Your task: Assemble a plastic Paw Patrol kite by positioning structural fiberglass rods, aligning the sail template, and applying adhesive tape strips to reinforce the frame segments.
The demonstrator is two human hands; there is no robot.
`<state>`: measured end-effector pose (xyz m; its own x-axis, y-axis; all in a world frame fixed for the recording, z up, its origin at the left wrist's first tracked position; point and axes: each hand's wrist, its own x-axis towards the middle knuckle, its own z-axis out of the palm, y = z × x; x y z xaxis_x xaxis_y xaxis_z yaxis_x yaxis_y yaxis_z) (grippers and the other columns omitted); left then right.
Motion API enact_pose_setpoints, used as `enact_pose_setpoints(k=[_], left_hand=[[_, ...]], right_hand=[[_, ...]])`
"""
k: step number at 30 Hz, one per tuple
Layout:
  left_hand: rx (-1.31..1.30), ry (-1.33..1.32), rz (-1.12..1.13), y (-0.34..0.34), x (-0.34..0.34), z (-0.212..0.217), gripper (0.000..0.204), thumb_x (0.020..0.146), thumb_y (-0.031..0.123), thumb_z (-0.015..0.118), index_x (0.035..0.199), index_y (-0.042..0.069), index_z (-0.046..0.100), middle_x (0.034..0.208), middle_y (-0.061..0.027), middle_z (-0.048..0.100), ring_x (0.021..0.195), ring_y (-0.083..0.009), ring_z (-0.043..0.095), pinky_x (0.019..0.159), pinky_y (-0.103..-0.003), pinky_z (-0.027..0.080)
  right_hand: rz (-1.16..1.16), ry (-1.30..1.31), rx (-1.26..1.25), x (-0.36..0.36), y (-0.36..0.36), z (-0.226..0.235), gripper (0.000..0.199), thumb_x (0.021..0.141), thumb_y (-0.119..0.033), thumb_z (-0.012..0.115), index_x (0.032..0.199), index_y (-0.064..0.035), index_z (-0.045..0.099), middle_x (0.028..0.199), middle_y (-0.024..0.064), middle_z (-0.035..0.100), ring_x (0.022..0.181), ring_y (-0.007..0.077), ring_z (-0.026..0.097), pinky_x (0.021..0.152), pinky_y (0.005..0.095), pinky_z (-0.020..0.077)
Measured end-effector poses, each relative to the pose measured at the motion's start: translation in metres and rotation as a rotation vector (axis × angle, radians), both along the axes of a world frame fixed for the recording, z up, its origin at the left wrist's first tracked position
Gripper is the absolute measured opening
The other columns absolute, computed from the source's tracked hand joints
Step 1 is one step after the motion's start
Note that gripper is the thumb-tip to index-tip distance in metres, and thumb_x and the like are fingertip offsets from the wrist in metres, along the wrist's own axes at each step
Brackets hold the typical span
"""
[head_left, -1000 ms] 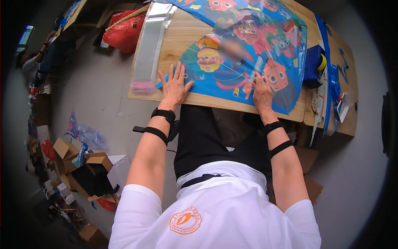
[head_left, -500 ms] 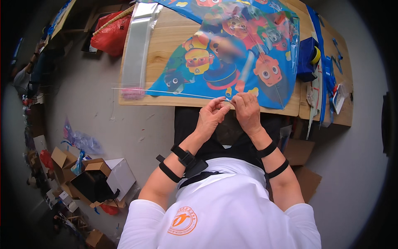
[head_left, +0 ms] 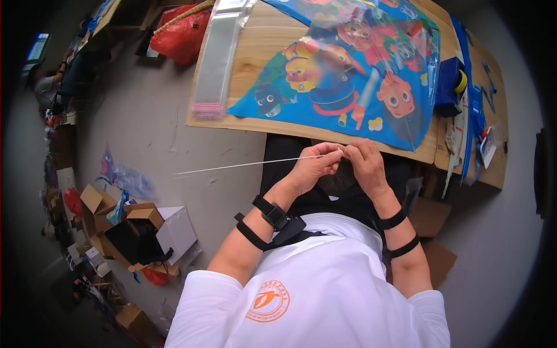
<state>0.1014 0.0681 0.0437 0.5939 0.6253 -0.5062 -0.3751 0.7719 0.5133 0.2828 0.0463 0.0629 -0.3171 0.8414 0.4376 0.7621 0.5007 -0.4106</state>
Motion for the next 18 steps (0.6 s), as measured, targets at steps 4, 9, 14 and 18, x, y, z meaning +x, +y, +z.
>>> enact_pose_setpoints(k=[4, 9, 14, 18], left_hand=[[-0.091, -0.185, -0.080, 0.002, -0.005, 0.004, 0.023, 0.095, 0.016, 0.065, 0.114, 0.002, 0.063, 0.088, 0.0028, 0.059, 0.071, -0.0051, 0.054, 0.065, -0.022, 0.046], [-0.004, -0.073, -0.125, -0.013, -0.001, 0.007, 0.023, 0.092, 0.015, 0.068, 0.112, 0.004, 0.064, 0.085, 0.0024, 0.060, 0.070, -0.0058, 0.053, 0.064, -0.022, 0.046], [0.196, 0.275, -0.190, -0.027, 0.012, 0.018, 0.017, 0.093, 0.014, 0.067, 0.107, 0.003, 0.066, 0.084, 0.0015, 0.061, 0.071, -0.0064, 0.055, 0.064, -0.020, 0.045], [0.081, 0.134, 0.060, -0.034, 0.017, 0.006, 0.017, 0.097, 0.012, 0.062, 0.109, 0.000, 0.066, 0.085, 0.0022, 0.061, 0.072, -0.0048, 0.055, 0.066, -0.021, 0.047]], right_hand=[[0.026, 0.068, -0.047, 0.005, -0.008, 0.006, 0.020, 0.076, -0.001, 0.069, 0.093, -0.0031, 0.059, 0.089, 0.0100, 0.057, 0.082, 0.0282, 0.058, 0.070, 0.0361, 0.0489], [-0.034, 0.433, -0.605, 0.018, -0.020, 0.031, 0.013, 0.082, 0.001, 0.066, 0.092, 0.0005, 0.057, 0.082, 0.0122, 0.057, 0.075, 0.0298, 0.059, 0.067, 0.0340, 0.0484], [-0.111, 0.396, -0.425, 0.007, -0.032, 0.025, 0.010, 0.084, -0.001, 0.065, 0.088, 0.0020, 0.057, 0.081, 0.0146, 0.058, 0.074, 0.0316, 0.059, 0.065, 0.0364, 0.0487], [-0.136, 0.322, -0.191, -0.004, -0.033, 0.017, 0.014, 0.079, 0.001, 0.068, 0.086, 0.0000, 0.055, 0.081, 0.0132, 0.056, 0.076, 0.0318, 0.058, 0.067, 0.0384, 0.0492]])
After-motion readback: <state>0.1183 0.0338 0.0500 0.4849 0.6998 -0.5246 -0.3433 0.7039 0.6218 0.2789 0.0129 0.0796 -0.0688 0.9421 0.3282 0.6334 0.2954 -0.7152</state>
